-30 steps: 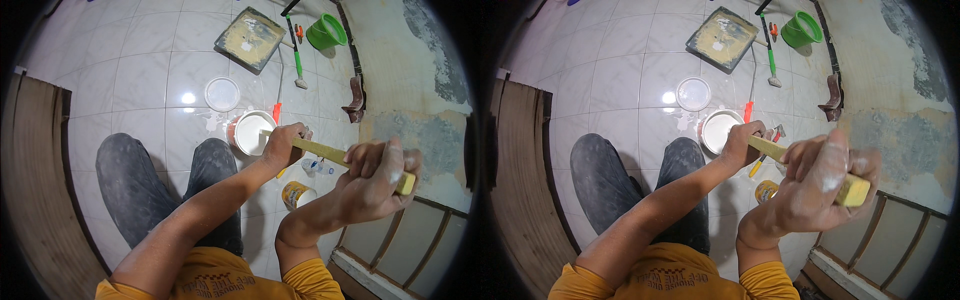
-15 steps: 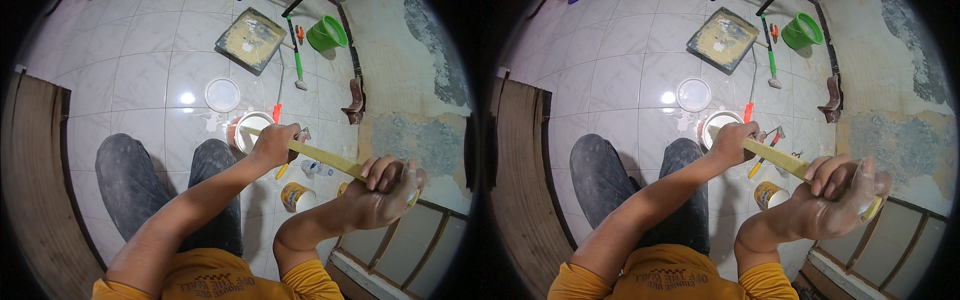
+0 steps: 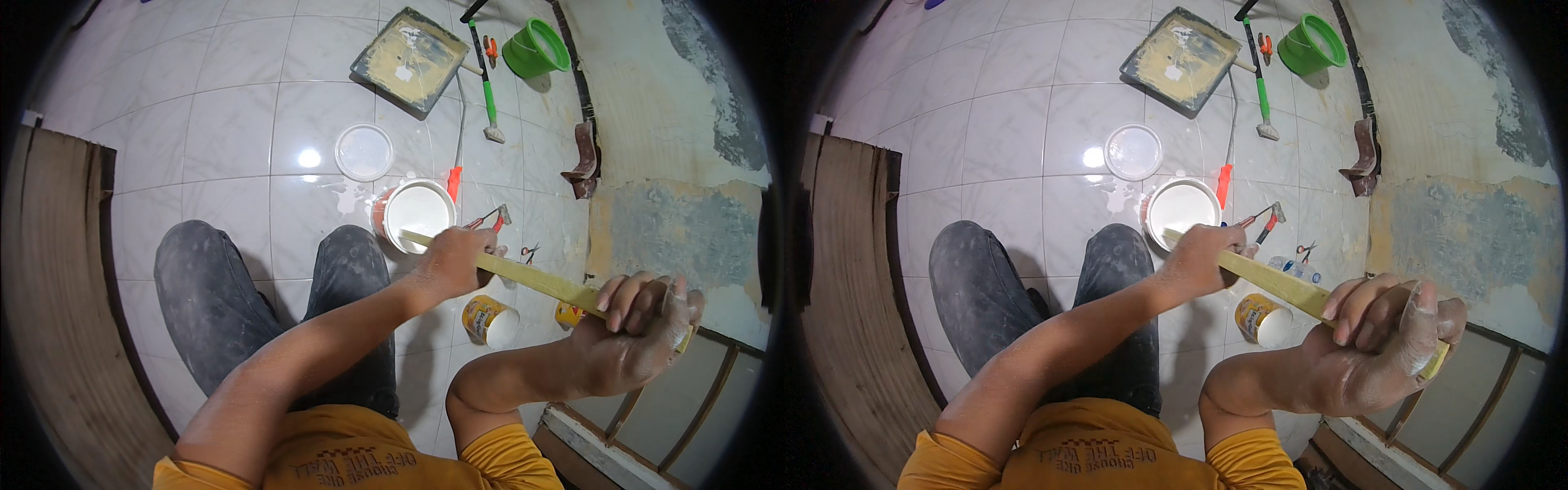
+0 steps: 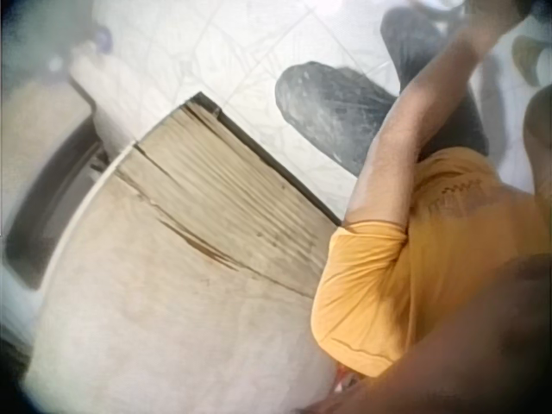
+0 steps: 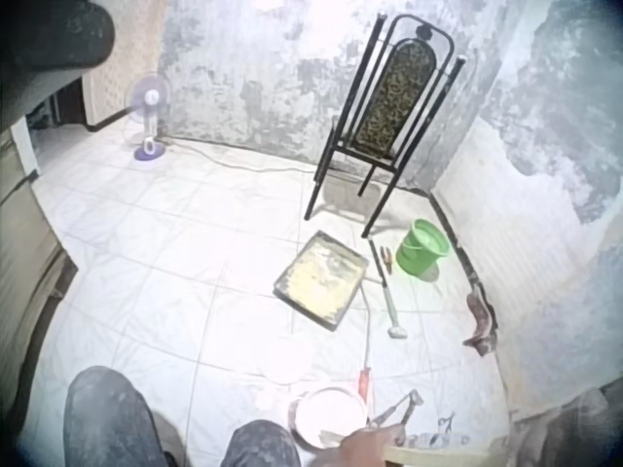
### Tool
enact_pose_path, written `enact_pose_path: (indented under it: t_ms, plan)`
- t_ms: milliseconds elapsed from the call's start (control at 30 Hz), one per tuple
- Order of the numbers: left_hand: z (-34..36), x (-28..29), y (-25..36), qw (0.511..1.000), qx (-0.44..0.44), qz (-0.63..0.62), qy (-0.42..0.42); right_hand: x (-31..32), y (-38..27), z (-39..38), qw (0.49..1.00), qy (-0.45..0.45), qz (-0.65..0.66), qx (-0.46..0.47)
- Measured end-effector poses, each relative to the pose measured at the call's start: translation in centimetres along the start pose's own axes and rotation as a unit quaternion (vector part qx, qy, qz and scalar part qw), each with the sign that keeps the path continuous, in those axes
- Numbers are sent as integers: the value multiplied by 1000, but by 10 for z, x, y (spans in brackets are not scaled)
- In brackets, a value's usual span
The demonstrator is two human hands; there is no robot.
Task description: The person pours a white liquid from a small container into a larger bucket and then uses a long wooden stick to stir the mixture. The person kneels on the floor throughout the process, repeatedly stirring the contents of the bucket.
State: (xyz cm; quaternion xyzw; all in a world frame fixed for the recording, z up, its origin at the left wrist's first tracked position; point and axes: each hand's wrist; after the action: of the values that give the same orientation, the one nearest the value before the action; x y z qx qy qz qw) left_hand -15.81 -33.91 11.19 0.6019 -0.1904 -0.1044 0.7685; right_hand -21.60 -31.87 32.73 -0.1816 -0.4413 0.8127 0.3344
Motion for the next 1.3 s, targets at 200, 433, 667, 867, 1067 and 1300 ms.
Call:
enact_pose_path:
  t_ms: [200, 433, 667, 867, 1067, 1300]
  plan:
    - [17, 21, -16, 998, -34, 45, 41, -17, 3, -12, 996, -15, 84, 5]
    - [38, -19, -15, 993, -6, -47, 112, -28, 12, -7, 998, 4, -7, 67]
    - [-2, -11, -5, 998, -5, -53, 12, -21, -2, -5, 999, 11, -43, 17]
    - [-4, 17, -8, 999, -14, -18, 24, -23, -4, -17, 999, 18, 26, 35]
    - [35, 3, -23, 995, -39, -16, 87, -21, 17, -8, 997, 4, 39, 66]
    - [18, -28, -21, 993, -55, -90, 56, -27, 9, -7, 995, 4, -45, 90]
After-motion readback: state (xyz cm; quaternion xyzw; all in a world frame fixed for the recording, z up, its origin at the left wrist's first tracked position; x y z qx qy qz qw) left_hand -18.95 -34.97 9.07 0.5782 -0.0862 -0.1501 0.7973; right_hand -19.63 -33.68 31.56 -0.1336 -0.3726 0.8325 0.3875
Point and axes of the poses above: each hand's wrist, its own z-axis towards the middle knuckle, its own x-axis out of the back of the hand, y = z × x, and after that the axes turned 3 degrees about -x, right-handed
